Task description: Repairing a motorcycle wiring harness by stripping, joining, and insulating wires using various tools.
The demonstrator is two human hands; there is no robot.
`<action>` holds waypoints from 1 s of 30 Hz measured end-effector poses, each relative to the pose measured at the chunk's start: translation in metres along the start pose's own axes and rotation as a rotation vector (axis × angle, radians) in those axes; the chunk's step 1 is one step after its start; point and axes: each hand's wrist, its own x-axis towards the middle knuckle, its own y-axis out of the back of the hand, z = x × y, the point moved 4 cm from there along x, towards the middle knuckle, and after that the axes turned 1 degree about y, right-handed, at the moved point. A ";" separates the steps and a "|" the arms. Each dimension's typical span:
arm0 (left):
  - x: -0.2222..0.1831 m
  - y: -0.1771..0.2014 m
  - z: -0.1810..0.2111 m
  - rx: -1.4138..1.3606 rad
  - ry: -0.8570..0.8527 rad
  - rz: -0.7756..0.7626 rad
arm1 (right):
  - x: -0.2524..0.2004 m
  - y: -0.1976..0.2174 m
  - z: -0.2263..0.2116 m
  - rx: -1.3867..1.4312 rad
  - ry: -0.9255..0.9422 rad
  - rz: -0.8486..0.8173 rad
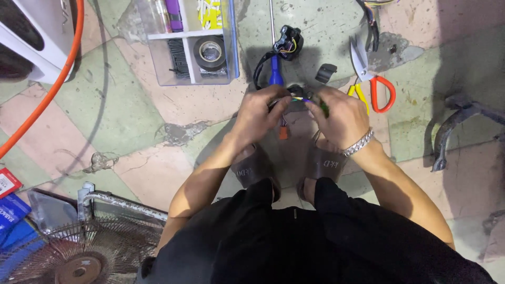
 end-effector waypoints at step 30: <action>-0.018 -0.029 0.006 -0.226 -0.164 -0.097 | -0.036 0.003 -0.010 0.679 -0.393 -0.474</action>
